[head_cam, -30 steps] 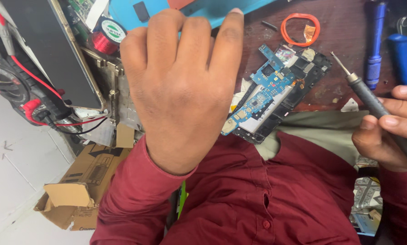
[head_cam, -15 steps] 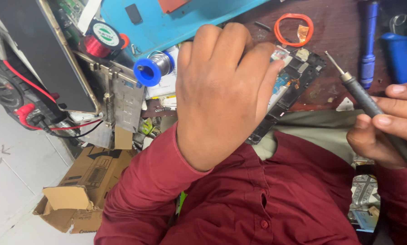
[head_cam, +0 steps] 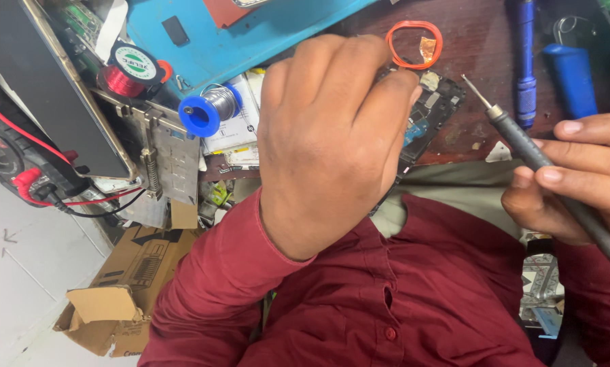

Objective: The person repairs a smartphone motherboard at a cluttered workbench. They use a screwdriver on the board, hold the phone frame while soldering components with a soldering iron, then lift the board and continue working on it with the screwdriver.

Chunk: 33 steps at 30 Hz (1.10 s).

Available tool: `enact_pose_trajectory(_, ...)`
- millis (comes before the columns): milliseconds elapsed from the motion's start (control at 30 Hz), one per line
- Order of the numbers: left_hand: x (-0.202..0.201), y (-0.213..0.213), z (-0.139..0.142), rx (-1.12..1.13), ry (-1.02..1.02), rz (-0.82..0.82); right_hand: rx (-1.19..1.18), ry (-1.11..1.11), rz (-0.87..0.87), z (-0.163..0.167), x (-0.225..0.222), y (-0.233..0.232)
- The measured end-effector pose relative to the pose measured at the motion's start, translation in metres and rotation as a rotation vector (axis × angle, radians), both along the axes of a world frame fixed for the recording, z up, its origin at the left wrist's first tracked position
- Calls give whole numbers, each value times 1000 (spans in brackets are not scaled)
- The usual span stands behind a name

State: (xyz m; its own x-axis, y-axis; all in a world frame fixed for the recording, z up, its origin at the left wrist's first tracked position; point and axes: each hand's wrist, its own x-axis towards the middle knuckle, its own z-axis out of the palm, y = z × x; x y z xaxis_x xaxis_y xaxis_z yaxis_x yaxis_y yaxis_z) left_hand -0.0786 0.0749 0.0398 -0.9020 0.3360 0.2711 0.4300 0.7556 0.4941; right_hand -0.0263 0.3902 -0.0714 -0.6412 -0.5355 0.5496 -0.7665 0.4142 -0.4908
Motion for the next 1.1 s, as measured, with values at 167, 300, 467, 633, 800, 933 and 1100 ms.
enact_pose_trajectory(167, -5, 1, -8, 19, 14, -69, -12, 14, -26, -1, 0, 0)
enact_pose_trajectory(300, -9, 5, -13, 70, -10, -67, 7, 14, -15, 5, -2, -1)
enact_pose_trajectory(467, -11, 6, -13, 97, -39, -70, 4, 29, 8, 8, -7, -2)
enact_pose_trajectory(633, -11, 7, -13, 104, -58, -75, -13, 43, 18, 5, -8, -1)
enact_pose_trajectory(800, -12, 6, -15, 101, -60, -74, -17, 46, 5, 2, -6, -2)
enact_pose_trajectory(933, -11, 5, -17, 101, -45, -76, -8, 26, -7, 1, -3, -2)
enact_pose_trajectory(1100, -12, 3, -21, 114, -37, -97, -38, 54, 23, -3, -7, -1)
